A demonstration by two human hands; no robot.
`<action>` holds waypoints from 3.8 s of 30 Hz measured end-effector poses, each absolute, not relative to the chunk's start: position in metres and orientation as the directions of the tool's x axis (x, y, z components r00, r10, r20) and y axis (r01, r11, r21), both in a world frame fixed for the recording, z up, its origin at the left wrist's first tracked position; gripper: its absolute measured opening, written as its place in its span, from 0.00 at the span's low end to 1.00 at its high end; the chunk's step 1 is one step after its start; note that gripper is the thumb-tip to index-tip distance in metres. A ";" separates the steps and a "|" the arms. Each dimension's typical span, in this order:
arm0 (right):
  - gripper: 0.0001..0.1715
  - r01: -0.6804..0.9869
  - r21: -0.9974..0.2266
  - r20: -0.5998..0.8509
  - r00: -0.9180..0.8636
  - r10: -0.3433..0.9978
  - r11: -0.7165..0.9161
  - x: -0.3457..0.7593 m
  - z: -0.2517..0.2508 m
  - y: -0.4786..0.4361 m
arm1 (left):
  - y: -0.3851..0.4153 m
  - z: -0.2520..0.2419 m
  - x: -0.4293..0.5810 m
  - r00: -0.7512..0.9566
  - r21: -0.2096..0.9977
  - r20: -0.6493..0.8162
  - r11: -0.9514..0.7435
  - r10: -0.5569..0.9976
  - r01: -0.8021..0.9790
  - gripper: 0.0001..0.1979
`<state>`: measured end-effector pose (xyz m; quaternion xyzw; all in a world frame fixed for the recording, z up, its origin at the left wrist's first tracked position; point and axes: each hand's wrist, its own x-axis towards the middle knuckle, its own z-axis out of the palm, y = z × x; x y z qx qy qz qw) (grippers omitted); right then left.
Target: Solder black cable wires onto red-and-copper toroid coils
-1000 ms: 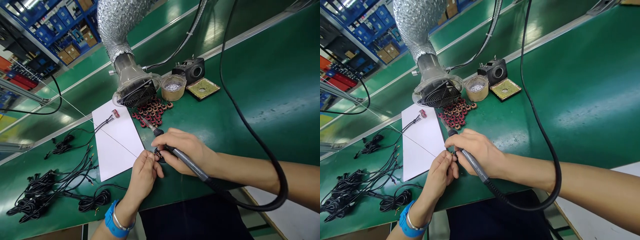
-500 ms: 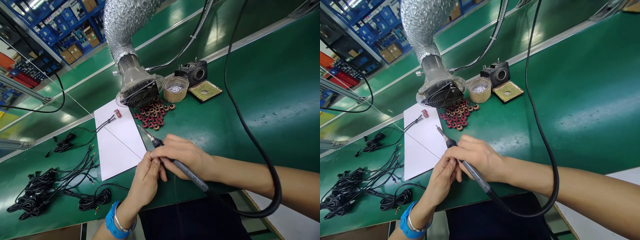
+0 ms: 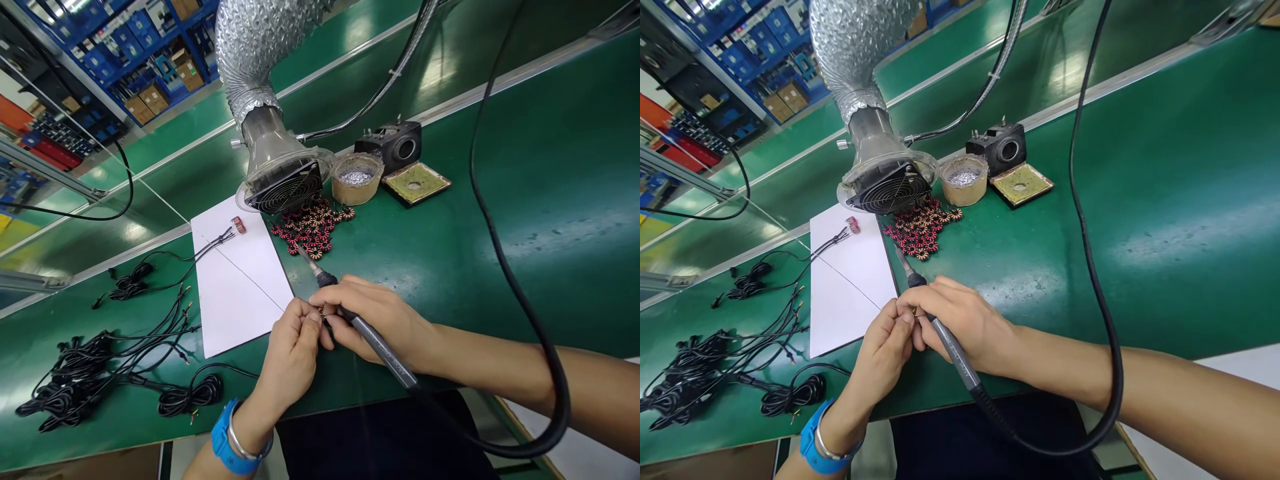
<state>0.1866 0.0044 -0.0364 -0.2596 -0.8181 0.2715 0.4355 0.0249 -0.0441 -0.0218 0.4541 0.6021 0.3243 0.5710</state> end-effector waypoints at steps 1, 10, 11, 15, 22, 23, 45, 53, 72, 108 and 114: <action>0.15 0.182 -0.690 0.555 -0.488 0.673 0.701 0.186 -0.035 0.004 | -0.044 -0.023 0.025 0.085 0.916 -0.382 0.365 0.920 0.166 0.15; 0.15 0.153 -0.663 0.589 -0.498 0.637 0.733 0.188 -0.040 0.003 | -0.043 -0.019 0.025 0.130 0.906 -0.385 0.347 0.914 0.244 0.12; 0.15 0.145 -0.635 0.606 -0.515 0.606 0.759 0.190 -0.041 0.003 | -0.042 -0.017 0.023 0.145 0.893 -0.406 0.357 0.902 0.275 0.12; 0.13 0.167 -0.494 0.612 -0.631 0.478 0.853 0.195 -0.041 0.006 | -0.035 -0.013 0.014 0.224 0.859 -0.484 0.409 0.846 0.308 0.09; 0.15 0.194 -0.534 0.676 -0.487 0.553 0.823 0.206 -0.024 0.011 | -0.028 -0.017 0.026 0.065 0.888 -0.456 0.449 0.887 0.100 0.11; 0.17 0.190 -0.581 0.673 -0.434 0.599 0.791 0.210 -0.020 0.010 | -0.028 -0.018 0.029 0.028 0.891 -0.449 0.445 0.893 0.089 0.11; 0.12 0.148 -0.901 0.360 -0.265 0.895 0.407 0.243 -0.029 -0.016 | -0.039 -0.023 0.047 -0.158 0.919 -0.371 0.387 0.915 0.079 0.12; 0.16 0.075 -0.886 0.419 -0.299 0.858 0.459 0.241 -0.028 -0.016 | -0.039 -0.023 0.048 -0.153 0.915 -0.378 0.394 0.913 0.087 0.12; 0.20 0.043 -0.851 0.493 -0.278 0.825 0.523 0.240 -0.025 -0.018 | -0.040 -0.022 0.048 -0.140 0.912 -0.377 0.394 0.916 0.116 0.12; 0.10 0.446 -0.590 0.629 -0.268 0.730 0.673 0.251 -0.048 0.064 | -0.031 -0.003 0.019 0.123 0.670 -0.329 0.140 0.936 0.729 0.13; 0.12 0.223 -0.638 0.495 -0.614 0.615 0.737 0.211 -0.048 0.026 | -0.039 -0.020 0.017 0.170 0.601 -0.193 -0.020 0.966 0.799 0.18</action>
